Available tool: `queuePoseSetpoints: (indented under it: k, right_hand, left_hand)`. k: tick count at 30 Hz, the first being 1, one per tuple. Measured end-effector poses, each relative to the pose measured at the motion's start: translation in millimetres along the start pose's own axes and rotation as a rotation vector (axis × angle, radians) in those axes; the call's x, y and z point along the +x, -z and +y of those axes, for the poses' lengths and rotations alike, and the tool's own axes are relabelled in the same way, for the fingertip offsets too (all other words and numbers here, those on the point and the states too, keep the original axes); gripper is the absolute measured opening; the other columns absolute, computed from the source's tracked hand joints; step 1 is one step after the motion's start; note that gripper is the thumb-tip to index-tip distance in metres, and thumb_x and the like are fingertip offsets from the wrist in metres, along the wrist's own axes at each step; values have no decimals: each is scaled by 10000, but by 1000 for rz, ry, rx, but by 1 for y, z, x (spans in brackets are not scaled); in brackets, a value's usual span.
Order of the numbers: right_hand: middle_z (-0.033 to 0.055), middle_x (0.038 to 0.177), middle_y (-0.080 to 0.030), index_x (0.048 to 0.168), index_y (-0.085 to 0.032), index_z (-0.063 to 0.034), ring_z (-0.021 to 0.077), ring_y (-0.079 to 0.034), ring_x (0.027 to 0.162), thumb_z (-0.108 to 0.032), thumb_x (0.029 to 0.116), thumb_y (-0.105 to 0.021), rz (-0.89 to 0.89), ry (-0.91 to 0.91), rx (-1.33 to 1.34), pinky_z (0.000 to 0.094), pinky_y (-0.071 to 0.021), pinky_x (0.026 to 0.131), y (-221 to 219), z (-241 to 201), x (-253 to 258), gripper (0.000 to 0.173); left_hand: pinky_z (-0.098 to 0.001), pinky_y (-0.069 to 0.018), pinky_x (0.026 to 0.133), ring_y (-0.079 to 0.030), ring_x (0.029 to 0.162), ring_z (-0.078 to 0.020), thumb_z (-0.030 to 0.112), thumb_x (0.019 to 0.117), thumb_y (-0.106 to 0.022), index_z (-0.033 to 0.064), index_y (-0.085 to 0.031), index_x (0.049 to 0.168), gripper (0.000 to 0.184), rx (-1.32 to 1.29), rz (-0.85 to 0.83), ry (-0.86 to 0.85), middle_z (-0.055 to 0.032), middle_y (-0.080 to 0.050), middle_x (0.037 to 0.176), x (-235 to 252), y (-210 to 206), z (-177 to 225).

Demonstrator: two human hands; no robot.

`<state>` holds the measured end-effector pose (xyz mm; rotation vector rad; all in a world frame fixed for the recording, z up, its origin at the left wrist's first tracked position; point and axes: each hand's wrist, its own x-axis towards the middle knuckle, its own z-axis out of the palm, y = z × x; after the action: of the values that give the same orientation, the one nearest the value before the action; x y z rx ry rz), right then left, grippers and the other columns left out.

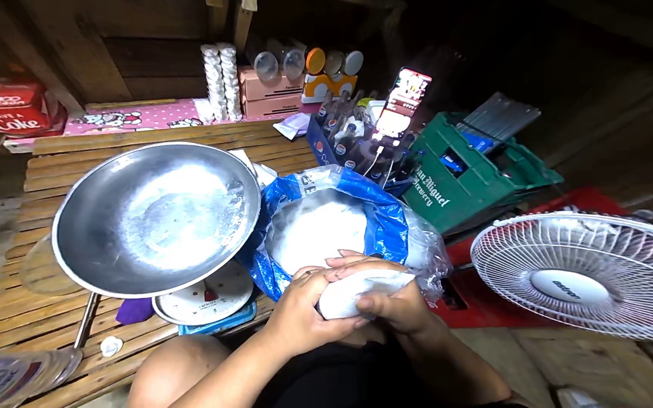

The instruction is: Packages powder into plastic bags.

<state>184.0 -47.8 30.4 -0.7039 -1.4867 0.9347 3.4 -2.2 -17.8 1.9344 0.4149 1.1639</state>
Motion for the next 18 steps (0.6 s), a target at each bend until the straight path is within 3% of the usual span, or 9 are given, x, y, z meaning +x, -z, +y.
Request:
queuePoseSetpoints:
  k: [6, 11, 18]
  right_hand:
    - [134, 1217, -713, 1155, -728, -22, 239, -649, 1205, -285, 901, -788, 16, -128, 171, 405, -522, 1067, 0, 2, 1, 371]
    - [129, 1288, -678, 1218, -696, -17, 236, -616, 1253, -297, 845, -839, -39, -125, 172, 404, -506, 1087, 0, 7, 0, 488]
    - [104, 1238, -714, 1151, -743, -49, 223, -626, 1248, -277, 844, -840, 7, -95, 108, 404, -484, 1112, 0, 5, -2, 394]
  left_hand:
    - [-342, -499, 1060, -679, 1076, -75, 465, 849, -806, -8, -672, 1218, 614, -3, 41, 30, -48, -753, 1090, 1, 0, -1]
    - [-350, -487, 1077, -671, 1118, -99, 459, 842, -805, -17, -673, 1227, 626, -32, 44, 31, -72, -749, 1135, -1, 0, -2]
    - [-322, -493, 1062, -666, 1092, -68, 437, 841, -817, 30, -687, 1220, 571, -35, 47, 13, -28, -750, 1093, -1, -1, -1]
